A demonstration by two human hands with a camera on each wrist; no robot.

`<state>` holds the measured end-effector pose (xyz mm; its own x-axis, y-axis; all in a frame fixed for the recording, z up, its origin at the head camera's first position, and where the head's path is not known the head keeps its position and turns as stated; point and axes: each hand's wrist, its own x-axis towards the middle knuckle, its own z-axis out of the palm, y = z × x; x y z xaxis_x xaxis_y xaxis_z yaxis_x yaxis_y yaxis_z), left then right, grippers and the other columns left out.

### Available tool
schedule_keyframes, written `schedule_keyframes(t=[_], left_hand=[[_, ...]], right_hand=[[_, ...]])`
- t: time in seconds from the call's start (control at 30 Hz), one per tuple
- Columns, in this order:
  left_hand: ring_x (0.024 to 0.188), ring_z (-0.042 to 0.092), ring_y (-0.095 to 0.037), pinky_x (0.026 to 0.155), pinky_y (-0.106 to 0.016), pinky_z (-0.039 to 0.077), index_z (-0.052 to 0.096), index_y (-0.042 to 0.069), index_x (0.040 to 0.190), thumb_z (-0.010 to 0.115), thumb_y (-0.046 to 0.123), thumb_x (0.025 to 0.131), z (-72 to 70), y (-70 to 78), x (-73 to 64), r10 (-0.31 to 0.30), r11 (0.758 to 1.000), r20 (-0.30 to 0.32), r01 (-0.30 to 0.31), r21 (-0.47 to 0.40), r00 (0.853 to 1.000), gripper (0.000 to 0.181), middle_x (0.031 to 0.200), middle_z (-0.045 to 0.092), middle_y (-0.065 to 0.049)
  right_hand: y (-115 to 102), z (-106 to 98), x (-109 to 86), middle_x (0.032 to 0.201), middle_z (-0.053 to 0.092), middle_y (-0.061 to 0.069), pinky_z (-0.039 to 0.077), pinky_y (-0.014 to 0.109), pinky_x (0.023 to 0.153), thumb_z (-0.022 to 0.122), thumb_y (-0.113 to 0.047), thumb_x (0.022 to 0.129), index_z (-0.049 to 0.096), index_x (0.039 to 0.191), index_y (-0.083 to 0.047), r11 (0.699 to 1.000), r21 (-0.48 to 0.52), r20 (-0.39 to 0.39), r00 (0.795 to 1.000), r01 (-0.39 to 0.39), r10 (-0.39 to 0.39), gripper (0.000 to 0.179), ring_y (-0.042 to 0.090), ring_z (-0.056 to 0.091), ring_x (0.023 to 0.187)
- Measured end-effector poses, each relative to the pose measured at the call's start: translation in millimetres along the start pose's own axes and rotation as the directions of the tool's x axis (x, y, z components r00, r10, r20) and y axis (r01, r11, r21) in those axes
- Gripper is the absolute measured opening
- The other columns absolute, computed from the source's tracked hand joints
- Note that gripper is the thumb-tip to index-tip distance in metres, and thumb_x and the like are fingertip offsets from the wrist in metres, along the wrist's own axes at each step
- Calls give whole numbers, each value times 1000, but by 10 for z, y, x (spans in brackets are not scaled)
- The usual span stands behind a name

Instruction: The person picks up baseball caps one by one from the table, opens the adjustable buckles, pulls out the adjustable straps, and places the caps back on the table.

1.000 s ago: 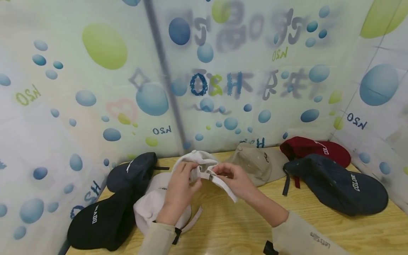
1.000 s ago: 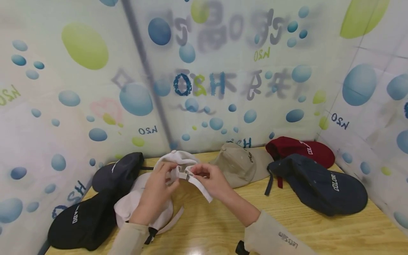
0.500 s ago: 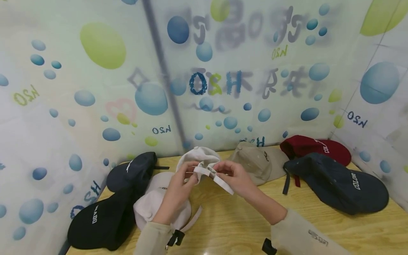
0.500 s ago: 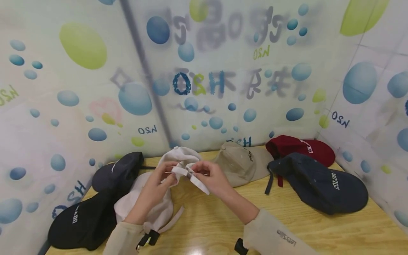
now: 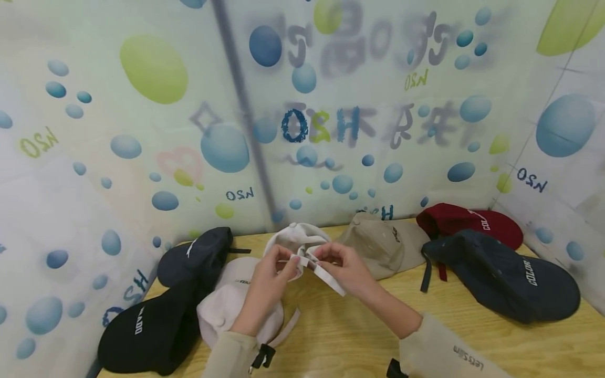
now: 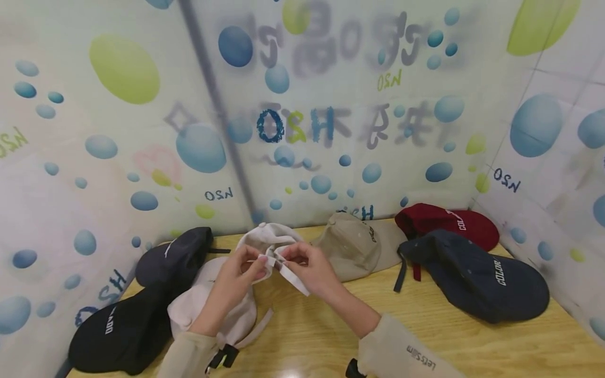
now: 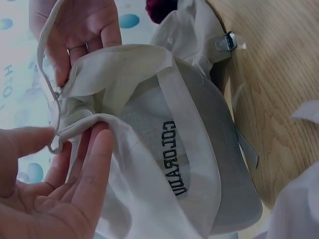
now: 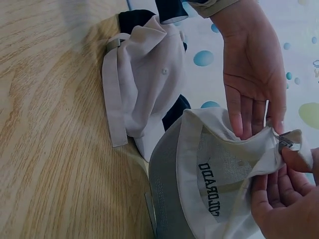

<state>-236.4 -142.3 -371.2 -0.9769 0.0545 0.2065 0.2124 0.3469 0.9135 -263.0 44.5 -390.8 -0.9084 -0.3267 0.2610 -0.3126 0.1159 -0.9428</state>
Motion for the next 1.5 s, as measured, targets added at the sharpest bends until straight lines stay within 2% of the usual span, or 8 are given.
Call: schedule_keyframes(t=[0.2, 0.37, 0.5, 0.7, 0.93, 1.07, 1.2, 1.5], left_hand=[[100, 71, -27, 81, -30, 60, 56, -3, 105, 57, 12, 102, -30, -3, 1, 10, 1000, -12, -9, 17, 1000, 15, 109, 67, -19], [94, 73, -32, 79, -32, 61, 53, -4, 109, 53, 8, 103, -97, -55, 17, 16, 999, -33, -15, 39, 999, 13, 112, 68, -26], [91, 72, -35, 79, -35, 61, 50, -6, 111, 49, 5, 104, -149, -69, 21, -7, 1000, -40, 7, -9, 999, 13, 110, 67, -30], [91, 69, -28, 80, -39, 61, 46, -7, 116, 44, 3, 105, -166, -25, 4, -44, 994, -7, 43, -97, 999, 15, 106, 64, -28], [88, 69, -22, 76, -26, 59, 49, -3, 119, 58, 6, 100, -86, -15, 9, -62, 988, 27, 65, -143, 998, 23, 110, 67, -23], [89, 68, -19, 73, -22, 56, 54, 1, 115, 67, 10, 95, -4, -23, 29, -23, 997, 20, 24, -76, 1000, 26, 107, 68, -17], [85, 65, -14, 70, -20, 53, 57, 3, 106, 68, 12, 95, 19, -18, 50, 16, 999, 6, -16, 37, 1000, 18, 100, 68, -13], [80, 59, -13, 67, -21, 48, 57, 6, 102, 65, 8, 96, -65, -62, 64, 17, 979, -42, -8, 204, 999, 11, 96, 67, -11]], right_hand=[[-3, -41, -4, 110, 65, 28, 51, 18, 78, 59, 1, 96, 61, 110, 11, 1000, 17, 31, 999, -8, 8, 17, 13, 64, 94], [-21, -84, -29, 113, 64, 30, 52, 18, 77, 56, 5, 95, 60, 111, 12, 999, 40, 52, 999, -15, 13, 18, 13, 63, 95], [-34, -117, -61, 117, 62, 28, 52, 19, 76, 55, 7, 95, 59, 113, 12, 998, 62, 60, 998, -34, 30, 20, 11, 63, 98], [-6, -106, -55, 114, 62, 28, 52, 18, 79, 57, 5, 95, 59, 113, 12, 998, 62, 65, 998, -9, 5, 19, 9, 62, 95], [38, -39, 8, 109, 64, 29, 52, 19, 76, 58, 1, 97, 60, 111, 11, 999, 26, 58, 998, 26, -27, 18, 10, 62, 89], [36, -20, 35, 108, 65, 28, 52, 19, 78, 59, -1, 97, 61, 111, 10, 999, 19, 59, 998, 36, -37, 18, 13, 64, 91], [42, -14, 54, 108, 66, 26, 53, 20, 82, 59, 0, 97, 62, 110, 9, 998, -14, 63, 996, 62, -61, 16, 17, 65, 96], [64, -80, 19, 110, 64, 26, 51, 19, 81, 54, 8, 94, 61, 111, 10, 999, -18, 69, 997, 26, -25, 19, 18, 63, 100]])
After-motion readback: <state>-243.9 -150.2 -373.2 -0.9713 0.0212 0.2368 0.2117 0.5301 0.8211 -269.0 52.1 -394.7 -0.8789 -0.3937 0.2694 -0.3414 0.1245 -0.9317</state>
